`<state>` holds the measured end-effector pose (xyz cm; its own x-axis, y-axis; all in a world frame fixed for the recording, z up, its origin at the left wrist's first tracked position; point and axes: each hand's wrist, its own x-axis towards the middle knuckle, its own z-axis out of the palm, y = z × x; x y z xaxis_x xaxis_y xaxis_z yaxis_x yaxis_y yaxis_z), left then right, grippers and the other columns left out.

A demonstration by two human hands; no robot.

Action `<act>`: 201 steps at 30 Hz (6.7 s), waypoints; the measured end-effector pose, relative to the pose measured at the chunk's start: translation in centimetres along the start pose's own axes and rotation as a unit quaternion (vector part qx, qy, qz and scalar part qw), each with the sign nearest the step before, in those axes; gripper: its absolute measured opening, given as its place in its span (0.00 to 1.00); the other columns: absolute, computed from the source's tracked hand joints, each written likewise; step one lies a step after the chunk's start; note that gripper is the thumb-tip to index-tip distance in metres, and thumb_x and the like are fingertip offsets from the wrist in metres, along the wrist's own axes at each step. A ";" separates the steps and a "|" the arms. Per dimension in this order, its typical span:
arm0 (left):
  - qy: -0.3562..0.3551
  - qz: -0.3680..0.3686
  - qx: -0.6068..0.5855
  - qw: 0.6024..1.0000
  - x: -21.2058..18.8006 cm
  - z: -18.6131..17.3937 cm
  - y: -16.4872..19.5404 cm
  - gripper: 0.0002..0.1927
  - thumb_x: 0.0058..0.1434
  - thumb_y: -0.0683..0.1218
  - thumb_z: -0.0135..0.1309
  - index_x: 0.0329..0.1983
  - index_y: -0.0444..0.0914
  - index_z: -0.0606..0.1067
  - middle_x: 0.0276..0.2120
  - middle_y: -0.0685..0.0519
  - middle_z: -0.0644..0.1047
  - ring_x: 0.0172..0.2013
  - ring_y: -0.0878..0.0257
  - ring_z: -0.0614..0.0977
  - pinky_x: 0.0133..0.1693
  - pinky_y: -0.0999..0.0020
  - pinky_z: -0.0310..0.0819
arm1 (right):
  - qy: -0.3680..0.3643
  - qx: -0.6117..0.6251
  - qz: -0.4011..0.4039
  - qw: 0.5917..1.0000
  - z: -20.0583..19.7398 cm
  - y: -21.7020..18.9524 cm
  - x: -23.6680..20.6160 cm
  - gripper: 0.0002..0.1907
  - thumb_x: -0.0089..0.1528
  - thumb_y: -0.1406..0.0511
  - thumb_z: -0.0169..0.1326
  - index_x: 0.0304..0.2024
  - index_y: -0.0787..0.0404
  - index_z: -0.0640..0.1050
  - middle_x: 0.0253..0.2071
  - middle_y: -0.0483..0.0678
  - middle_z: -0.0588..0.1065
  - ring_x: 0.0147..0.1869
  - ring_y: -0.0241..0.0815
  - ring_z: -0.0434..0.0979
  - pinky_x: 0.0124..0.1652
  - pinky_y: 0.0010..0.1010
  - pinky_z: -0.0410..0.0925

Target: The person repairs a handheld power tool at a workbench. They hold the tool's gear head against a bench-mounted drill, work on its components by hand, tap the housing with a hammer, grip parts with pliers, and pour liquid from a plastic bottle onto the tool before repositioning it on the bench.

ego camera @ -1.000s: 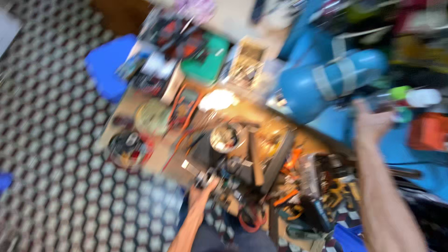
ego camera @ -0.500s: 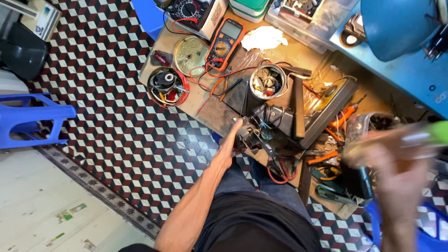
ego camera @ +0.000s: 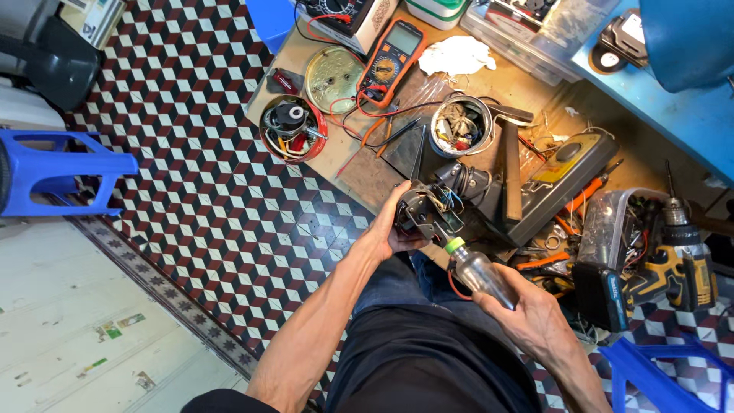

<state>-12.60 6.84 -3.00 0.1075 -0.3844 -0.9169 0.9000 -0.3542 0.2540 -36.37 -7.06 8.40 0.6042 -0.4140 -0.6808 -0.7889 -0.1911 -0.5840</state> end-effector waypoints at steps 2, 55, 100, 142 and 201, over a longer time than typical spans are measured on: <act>-0.019 -0.015 -0.031 0.999 0.0 0.2 0.4 0.38 0.48 0.78 0.52 0.43 0.43 0.81 0.34 0.48 0.82 0.31 0.56 0.84 0.35 0.56 0.85 | -0.005 -0.021 0.006 1.000 -0.6 -0.5 0.5 0.34 0.55 0.51 0.61 0.61 0.55 0.75 0.46 0.51 0.83 0.49 0.41 0.84 0.49 0.33 0.74; 0.032 0.078 0.036 0.996 -2.4 2.5 0.3 0.38 0.56 0.76 0.47 0.37 0.39 0.80 0.20 0.54 0.78 0.17 0.67 0.77 0.19 0.74 0.72 | -0.124 -0.419 0.021 0.899 -7.6 -17.1 2.7 0.24 0.58 0.47 0.57 0.35 0.61 0.78 0.30 0.56 0.81 0.38 0.56 0.84 0.41 0.45 0.76; 0.036 0.076 0.003 0.996 -1.9 2.6 -0.3 0.38 0.54 0.75 0.51 0.38 0.36 0.79 0.20 0.52 0.77 0.16 0.67 0.77 0.18 0.74 0.75 | -0.126 -0.430 -0.038 0.893 -5.8 -14.3 3.6 0.21 0.60 0.52 0.57 0.29 0.64 0.78 0.27 0.59 0.78 0.33 0.60 0.82 0.36 0.47 0.75; 0.040 0.095 0.010 0.995 -2.1 2.6 -0.5 0.39 0.51 0.76 0.51 0.39 0.37 0.78 0.21 0.53 0.77 0.19 0.67 0.79 0.21 0.73 0.78 | -0.134 -0.398 0.030 0.907 -5.9 -16.2 3.5 0.26 0.61 0.46 0.53 0.37 0.61 0.81 0.30 0.59 0.81 0.39 0.59 0.85 0.44 0.47 0.76; 0.019 0.042 -0.055 0.997 0.5 2.8 -0.8 0.33 0.49 0.76 0.53 0.45 0.50 0.79 0.34 0.57 0.81 0.29 0.64 0.81 0.31 0.67 0.76 | 0.492 0.173 -0.275 0.808 -21.2 6.2 12.8 0.28 0.73 0.73 0.64 0.68 0.68 0.62 0.63 0.50 0.70 0.68 0.40 0.71 0.67 0.35 0.69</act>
<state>-14.46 4.55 -2.86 0.1983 -0.3747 -0.9057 0.9278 -0.2261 0.2967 -35.89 -32.45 5.40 0.3372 -0.8905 0.3056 -0.2505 -0.3977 -0.8827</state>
